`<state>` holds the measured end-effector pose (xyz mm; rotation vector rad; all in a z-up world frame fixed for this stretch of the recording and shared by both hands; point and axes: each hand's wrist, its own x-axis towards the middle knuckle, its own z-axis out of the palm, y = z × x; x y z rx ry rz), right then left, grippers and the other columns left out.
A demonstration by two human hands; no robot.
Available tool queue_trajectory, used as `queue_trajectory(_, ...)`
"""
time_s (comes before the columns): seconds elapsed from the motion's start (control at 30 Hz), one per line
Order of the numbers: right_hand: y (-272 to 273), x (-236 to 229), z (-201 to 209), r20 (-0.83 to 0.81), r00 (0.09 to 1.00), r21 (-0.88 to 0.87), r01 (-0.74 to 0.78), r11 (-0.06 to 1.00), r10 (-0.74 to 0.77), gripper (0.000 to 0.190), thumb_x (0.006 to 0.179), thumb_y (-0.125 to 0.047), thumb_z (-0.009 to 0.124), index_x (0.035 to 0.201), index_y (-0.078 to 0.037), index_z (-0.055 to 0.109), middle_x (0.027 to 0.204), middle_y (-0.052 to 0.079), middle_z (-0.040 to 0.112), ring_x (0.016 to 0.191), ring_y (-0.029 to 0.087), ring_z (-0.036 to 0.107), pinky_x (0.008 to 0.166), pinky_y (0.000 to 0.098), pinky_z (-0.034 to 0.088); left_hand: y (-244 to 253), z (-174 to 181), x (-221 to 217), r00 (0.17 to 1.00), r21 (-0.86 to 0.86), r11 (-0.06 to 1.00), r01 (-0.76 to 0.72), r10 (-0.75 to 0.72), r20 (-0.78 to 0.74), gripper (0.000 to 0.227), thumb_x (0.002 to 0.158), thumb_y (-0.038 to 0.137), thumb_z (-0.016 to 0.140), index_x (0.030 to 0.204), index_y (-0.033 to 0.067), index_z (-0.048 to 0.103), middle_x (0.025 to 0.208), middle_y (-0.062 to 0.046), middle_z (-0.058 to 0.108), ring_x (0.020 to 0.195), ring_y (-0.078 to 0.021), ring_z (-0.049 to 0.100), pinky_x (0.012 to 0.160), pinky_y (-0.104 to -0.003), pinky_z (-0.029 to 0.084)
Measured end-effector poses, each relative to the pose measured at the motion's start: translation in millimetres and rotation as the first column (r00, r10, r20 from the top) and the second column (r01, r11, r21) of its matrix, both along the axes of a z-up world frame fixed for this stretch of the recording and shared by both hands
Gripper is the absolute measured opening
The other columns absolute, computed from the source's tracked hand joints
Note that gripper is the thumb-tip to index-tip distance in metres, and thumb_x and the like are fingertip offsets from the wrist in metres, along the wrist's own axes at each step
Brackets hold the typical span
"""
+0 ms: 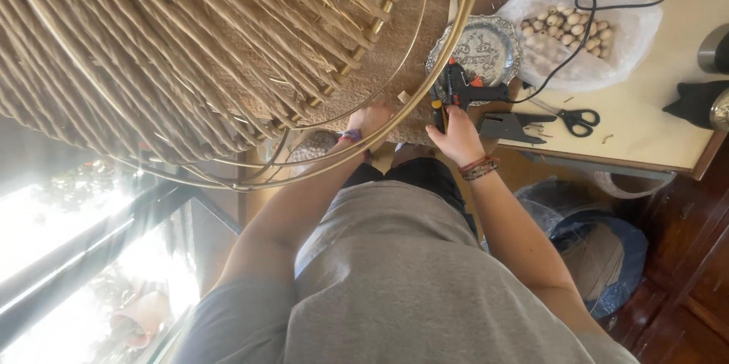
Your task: Gluing and trimming wicker string onto a metal frame to create a decorative item.
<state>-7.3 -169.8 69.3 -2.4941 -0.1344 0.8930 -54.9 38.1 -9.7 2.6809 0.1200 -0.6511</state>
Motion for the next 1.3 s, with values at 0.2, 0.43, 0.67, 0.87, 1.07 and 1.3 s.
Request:
queue_trajectory(0.2, 23.7, -5.0, -18.0, 0.027, 1.000, -0.066, 0.009, 0.998, -0.007, 0.062, 0.085, -0.041, 0.077, 0.122, 0.004, 0.056, 0.111, 0.029, 0.062, 0.104, 0.050, 0.068, 0.087, 0.0548, 0.058, 6.1, -14.4, 52.0, 0.996, -0.301, 0.950, -0.082, 0.084, -0.007, 0.023, 0.086, 0.025, 0.075, 0.098, 0.0243, 0.056, 0.106, -0.004, 0.050, 0.086, -0.0427, 0.071, 0.068, -0.050, 0.061)
queue_trajectory(0.43, 48.8, -24.7, -50.1, 0.179, 0.968, 0.053, 0.170, 0.984, -0.177, 0.061, 0.079, -0.028, 0.079, 0.125, 0.002, 0.053, 0.113, 0.027, 0.058, 0.102, 0.054, 0.067, 0.080, 0.0586, 0.060, 21.7, 58.9, 2.1, 0.987, -0.493, 0.857, -0.149, 0.162, -0.016, 0.015, 0.094, 0.024, 0.062, 0.103, 0.0128, 0.056, 0.085, -0.020, 0.067, 0.087, -0.0500, 0.069, 0.072, -0.059, 0.055)
queue_trajectory(0.67, -22.3, 5.0, -22.7, 0.608, 0.782, -0.226, 0.009, 0.974, 0.134, 0.045, 0.079, -0.022, 0.078, 0.121, -0.016, 0.063, 0.119, 0.011, 0.060, 0.110, 0.032, 0.066, 0.087, 0.0417, 0.056, 6.0, 129.6, -2.9, 0.891, -0.760, 0.497, -0.418, 0.387, -0.237, 0.013, 0.089, 0.024, 0.075, 0.097, 0.0135, 0.073, 0.074, -0.009, 0.073, 0.067, -0.0236, 0.072, 0.060, -0.030, 0.061)
queue_trajectory(0.87, -80.8, 55.6, -35.7, 0.721, 0.441, -0.498, -0.205, 0.842, 0.534, 0.050, 0.081, -0.016, 0.072, 0.130, -0.014, 0.064, 0.106, 0.006, 0.067, 0.105, 0.022, 0.066, 0.098, 0.0375, 0.050, -31.1, 135.5, 20.0, 0.766, -0.829, 0.084, -0.553, 0.443, -0.467, 0.018, 0.090, 0.016, 0.078, 0.103, 0.0031, 0.078, 0.081, -0.017, 0.075, 0.062, -0.0147, 0.072, 0.056, -0.025, 0.064)
queue_trajectory(1.07, -92.4, 69.9, -48.6, 0.737, 0.388, -0.441, -0.343, 0.829, 0.553, 0.056, 0.075, -0.017, 0.071, 0.128, -0.008, 0.057, 0.092, 0.006, 0.062, 0.087, 0.021, 0.068, 0.086, 0.0330, 0.057, -59.1, 143.1, 37.9, 0.757, -0.876, -0.056, -0.478, 0.480, -0.444, 0.021, 0.098, 0.019, 0.071, 0.110, 0.0023, 0.074, 0.085, -0.013, 0.075, 0.066, -0.0105, 0.070, 0.060, -0.021, 0.063)
queue_trajectory(1.3, -98.1, 77.3, 20.2, 0.436, 0.691, -0.245, -0.526, 0.815, 0.577, 0.036, 0.103, -0.040, 0.057, 0.107, -0.005, 0.060, 0.081, 0.011, 0.070, 0.079, 0.030, 0.075, 0.071, 0.0390, 0.059, -71.8, 208.2, 35.3, 0.711, -0.914, -0.085, -0.397, 0.602, -0.365, 0.019, 0.097, 0.020, 0.074, 0.100, 0.0011, 0.076, 0.077, -0.012, 0.074, 0.061, -0.0111, 0.069, 0.056, -0.023, 0.062)
